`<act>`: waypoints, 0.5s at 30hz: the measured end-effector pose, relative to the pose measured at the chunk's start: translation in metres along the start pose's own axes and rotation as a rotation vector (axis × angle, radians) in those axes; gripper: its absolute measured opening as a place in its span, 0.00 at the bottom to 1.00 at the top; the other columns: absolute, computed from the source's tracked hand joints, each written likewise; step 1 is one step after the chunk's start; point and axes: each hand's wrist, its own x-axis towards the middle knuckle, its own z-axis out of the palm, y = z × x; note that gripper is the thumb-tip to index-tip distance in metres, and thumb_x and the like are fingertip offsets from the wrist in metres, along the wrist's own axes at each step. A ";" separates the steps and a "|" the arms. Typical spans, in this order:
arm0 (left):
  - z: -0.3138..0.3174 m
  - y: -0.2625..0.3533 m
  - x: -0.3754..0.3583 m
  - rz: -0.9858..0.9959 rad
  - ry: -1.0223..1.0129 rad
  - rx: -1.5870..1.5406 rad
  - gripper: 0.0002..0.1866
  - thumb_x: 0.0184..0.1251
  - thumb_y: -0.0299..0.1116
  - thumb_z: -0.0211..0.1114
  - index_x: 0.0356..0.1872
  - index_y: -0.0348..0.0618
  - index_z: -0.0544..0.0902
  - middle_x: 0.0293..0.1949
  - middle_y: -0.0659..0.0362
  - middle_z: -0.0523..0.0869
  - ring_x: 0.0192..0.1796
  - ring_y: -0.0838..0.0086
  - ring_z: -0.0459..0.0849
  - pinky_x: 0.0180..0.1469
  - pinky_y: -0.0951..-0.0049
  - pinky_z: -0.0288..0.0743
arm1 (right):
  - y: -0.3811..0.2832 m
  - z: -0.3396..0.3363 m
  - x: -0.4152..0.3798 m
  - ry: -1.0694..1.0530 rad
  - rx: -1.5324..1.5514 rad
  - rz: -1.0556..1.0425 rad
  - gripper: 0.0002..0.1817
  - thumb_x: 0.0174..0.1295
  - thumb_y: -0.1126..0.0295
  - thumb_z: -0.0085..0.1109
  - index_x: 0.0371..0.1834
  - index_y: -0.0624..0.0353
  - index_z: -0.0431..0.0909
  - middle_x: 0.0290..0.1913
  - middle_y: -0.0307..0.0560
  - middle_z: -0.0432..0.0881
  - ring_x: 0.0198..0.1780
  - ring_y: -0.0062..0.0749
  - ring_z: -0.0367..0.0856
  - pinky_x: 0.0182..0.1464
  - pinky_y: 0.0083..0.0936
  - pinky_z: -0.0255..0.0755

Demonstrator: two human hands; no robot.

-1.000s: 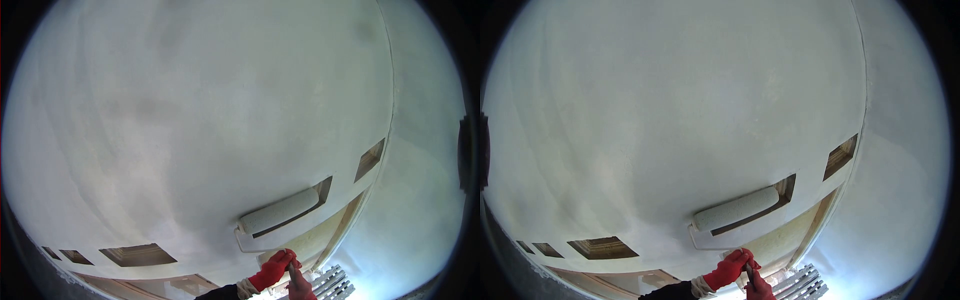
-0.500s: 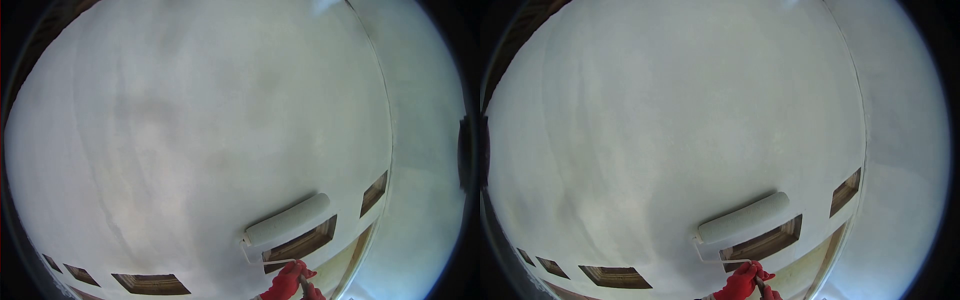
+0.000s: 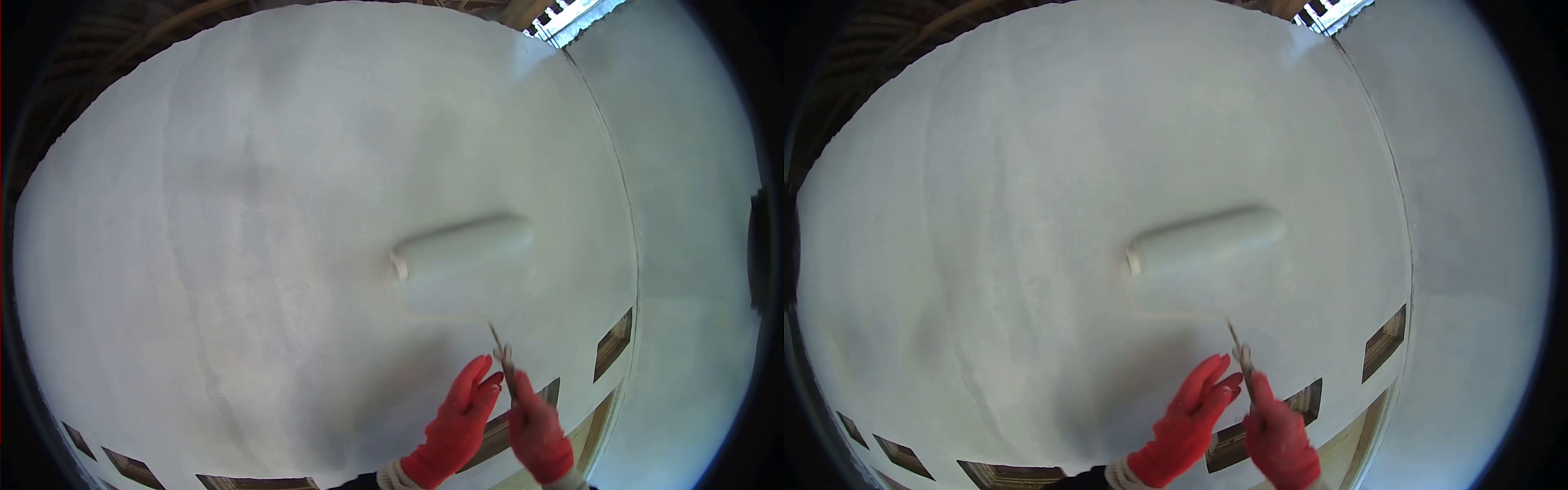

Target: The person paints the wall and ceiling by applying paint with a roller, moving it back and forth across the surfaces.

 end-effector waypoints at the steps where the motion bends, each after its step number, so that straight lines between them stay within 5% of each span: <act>1: -0.003 0.016 0.000 0.019 -0.026 0.069 0.24 0.71 0.25 0.50 0.66 0.37 0.57 0.66 0.54 0.63 0.64 0.67 0.69 0.64 0.69 0.66 | -0.003 -0.001 0.021 -0.011 0.076 -0.005 0.24 0.60 0.82 0.44 0.63 0.63 0.65 0.31 0.53 0.80 0.30 0.37 0.81 0.35 0.27 0.74; 6: -0.015 0.066 -0.004 0.065 -0.056 0.153 0.24 0.71 0.25 0.51 0.65 0.37 0.59 0.65 0.54 0.64 0.62 0.67 0.71 0.63 0.68 0.66 | -0.041 -0.004 0.129 0.091 0.069 -0.181 0.25 0.58 0.81 0.45 0.62 0.61 0.66 0.26 0.62 0.77 0.30 0.53 0.80 0.34 0.33 0.74; 10: -0.023 0.095 -0.012 0.040 -0.034 0.218 0.23 0.71 0.25 0.51 0.65 0.38 0.60 0.65 0.54 0.64 0.62 0.68 0.71 0.64 0.69 0.66 | -0.068 -0.005 0.236 0.225 -0.040 -0.366 0.20 0.61 0.74 0.46 0.59 0.60 0.68 0.28 0.61 0.76 0.33 0.54 0.78 0.38 0.39 0.72; 12: -0.027 0.096 -0.015 0.187 -0.015 0.212 0.14 0.72 0.26 0.50 0.56 0.40 0.71 0.51 0.56 0.77 0.53 0.71 0.78 0.55 0.71 0.73 | -0.090 -0.008 0.290 0.283 -0.082 -0.398 0.18 0.63 0.69 0.46 0.56 0.59 0.70 0.38 0.61 0.78 0.41 0.51 0.77 0.44 0.40 0.71; 15: -0.041 0.105 -0.016 0.144 0.005 0.429 0.21 0.70 0.22 0.51 0.64 0.43 0.66 0.61 0.60 0.71 0.59 0.73 0.73 0.57 0.74 0.71 | -0.123 -0.017 0.363 0.359 -0.322 -0.587 0.18 0.65 0.65 0.43 0.55 0.59 0.72 0.41 0.61 0.76 0.40 0.51 0.76 0.45 0.36 0.71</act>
